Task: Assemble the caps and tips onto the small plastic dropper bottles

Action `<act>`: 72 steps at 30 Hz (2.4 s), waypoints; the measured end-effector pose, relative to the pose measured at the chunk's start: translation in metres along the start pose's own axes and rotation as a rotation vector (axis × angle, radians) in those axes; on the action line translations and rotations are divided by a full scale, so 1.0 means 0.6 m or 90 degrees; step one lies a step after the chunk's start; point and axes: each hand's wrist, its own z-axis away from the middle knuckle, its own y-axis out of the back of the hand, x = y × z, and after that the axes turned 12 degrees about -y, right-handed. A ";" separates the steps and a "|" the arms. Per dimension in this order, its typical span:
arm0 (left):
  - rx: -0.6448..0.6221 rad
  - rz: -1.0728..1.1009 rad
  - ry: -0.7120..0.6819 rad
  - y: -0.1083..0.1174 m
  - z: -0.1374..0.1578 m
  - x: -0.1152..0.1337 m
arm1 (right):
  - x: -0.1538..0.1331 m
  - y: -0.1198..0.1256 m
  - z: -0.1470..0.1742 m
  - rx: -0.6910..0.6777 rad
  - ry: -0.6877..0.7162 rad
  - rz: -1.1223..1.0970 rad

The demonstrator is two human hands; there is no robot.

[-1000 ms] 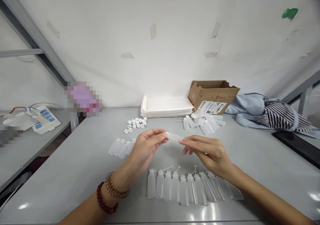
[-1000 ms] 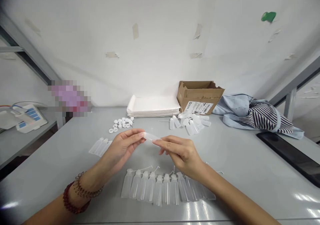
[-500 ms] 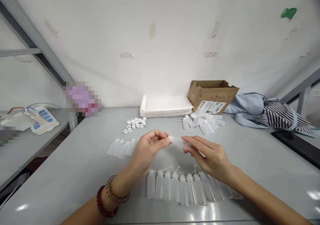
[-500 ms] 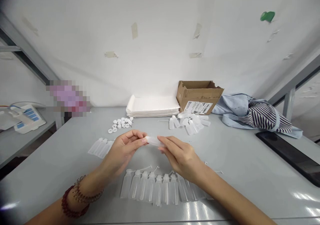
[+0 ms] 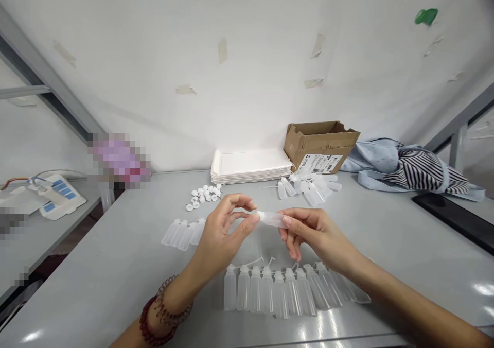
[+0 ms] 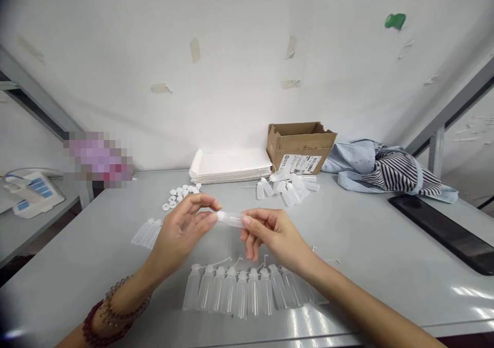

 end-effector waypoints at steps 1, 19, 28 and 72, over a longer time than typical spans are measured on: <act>-0.004 -0.023 0.030 0.001 -0.002 0.000 | 0.003 -0.003 0.002 0.041 0.059 0.067; -0.111 -0.192 -0.155 0.001 0.018 -0.016 | -0.004 -0.002 0.003 0.017 0.001 0.147; -0.195 -0.138 0.100 -0.002 0.012 0.012 | 0.014 0.000 0.007 0.167 0.412 0.530; 0.050 -0.600 0.019 0.087 -0.039 -0.053 | -0.009 0.163 -0.086 0.592 0.042 0.783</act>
